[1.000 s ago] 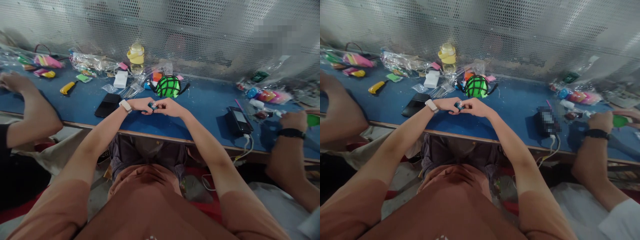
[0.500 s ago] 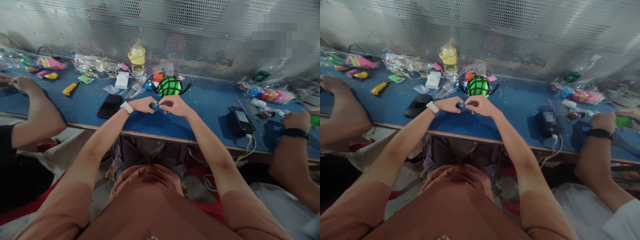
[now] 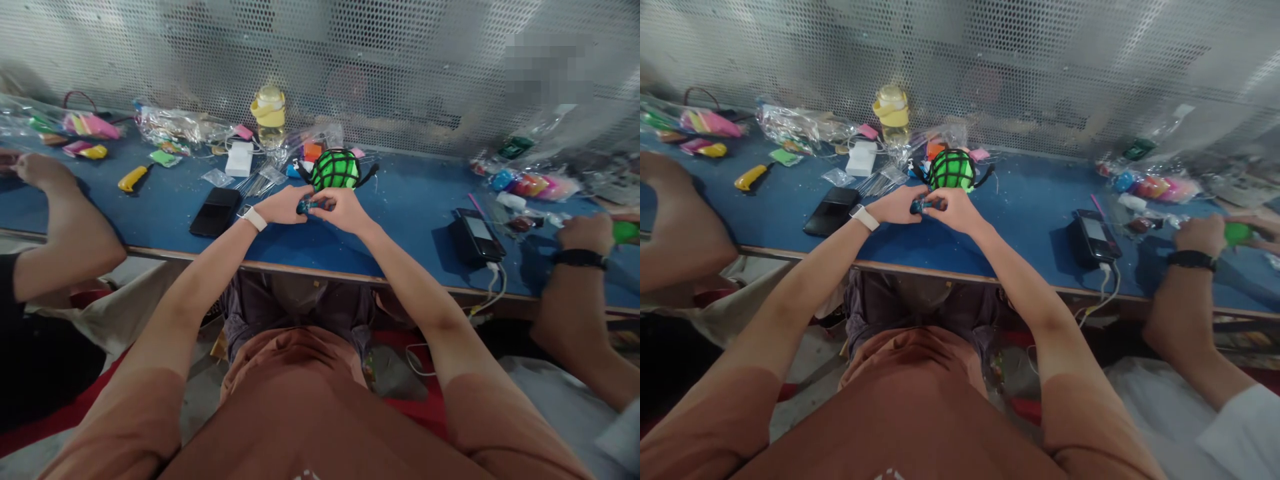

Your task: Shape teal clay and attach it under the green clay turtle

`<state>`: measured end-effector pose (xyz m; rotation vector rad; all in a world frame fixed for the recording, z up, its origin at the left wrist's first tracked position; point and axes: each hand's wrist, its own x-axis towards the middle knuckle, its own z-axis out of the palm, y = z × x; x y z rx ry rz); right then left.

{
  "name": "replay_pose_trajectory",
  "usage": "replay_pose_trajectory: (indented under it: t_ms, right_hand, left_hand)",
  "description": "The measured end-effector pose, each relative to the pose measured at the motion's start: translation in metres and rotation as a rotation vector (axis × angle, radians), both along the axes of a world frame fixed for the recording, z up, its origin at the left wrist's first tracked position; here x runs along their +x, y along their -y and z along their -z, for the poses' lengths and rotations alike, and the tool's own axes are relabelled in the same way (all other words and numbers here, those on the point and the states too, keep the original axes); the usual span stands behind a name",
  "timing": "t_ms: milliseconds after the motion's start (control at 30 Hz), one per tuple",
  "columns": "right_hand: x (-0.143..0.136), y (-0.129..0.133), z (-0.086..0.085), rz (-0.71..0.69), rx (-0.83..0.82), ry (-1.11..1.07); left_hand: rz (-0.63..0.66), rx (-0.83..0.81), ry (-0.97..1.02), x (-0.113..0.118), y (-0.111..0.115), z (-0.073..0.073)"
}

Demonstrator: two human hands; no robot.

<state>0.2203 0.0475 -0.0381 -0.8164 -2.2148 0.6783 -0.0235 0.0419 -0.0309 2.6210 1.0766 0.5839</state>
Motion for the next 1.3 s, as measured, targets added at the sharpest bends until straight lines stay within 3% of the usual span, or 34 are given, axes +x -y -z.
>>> replay_pose_trajectory:
  t_ms: [200, 333, 733, 933, 1167, 1300]
  right_hand:
    - [-0.001, 0.001, 0.002, -0.049, -0.132, 0.058]
    - [-0.001, 0.003, -0.001, -0.062, -0.089, 0.110]
    - [-0.011, 0.017, -0.004, 0.072, -0.042, 0.080]
    - [-0.012, 0.023, -0.011, 0.046, -0.027, 0.217]
    - [-0.011, 0.021, -0.006, 0.034, -0.162, 0.177]
    - [-0.011, 0.017, -0.005, -0.004, -0.055, 0.240]
  left_hand:
    - [-0.007, 0.032, -0.059, 0.002, -0.001, 0.004]
    - [-0.031, 0.019, -0.065, 0.001, -0.004, 0.008]
    - [-0.025, -0.007, -0.032, -0.004, -0.004, 0.003]
    - [-0.042, -0.004, -0.068, -0.009, -0.005, 0.003]
    - [0.011, -0.025, 0.008, -0.004, -0.003, 0.006]
    - [0.012, -0.021, -0.011, -0.005, -0.009, 0.008]
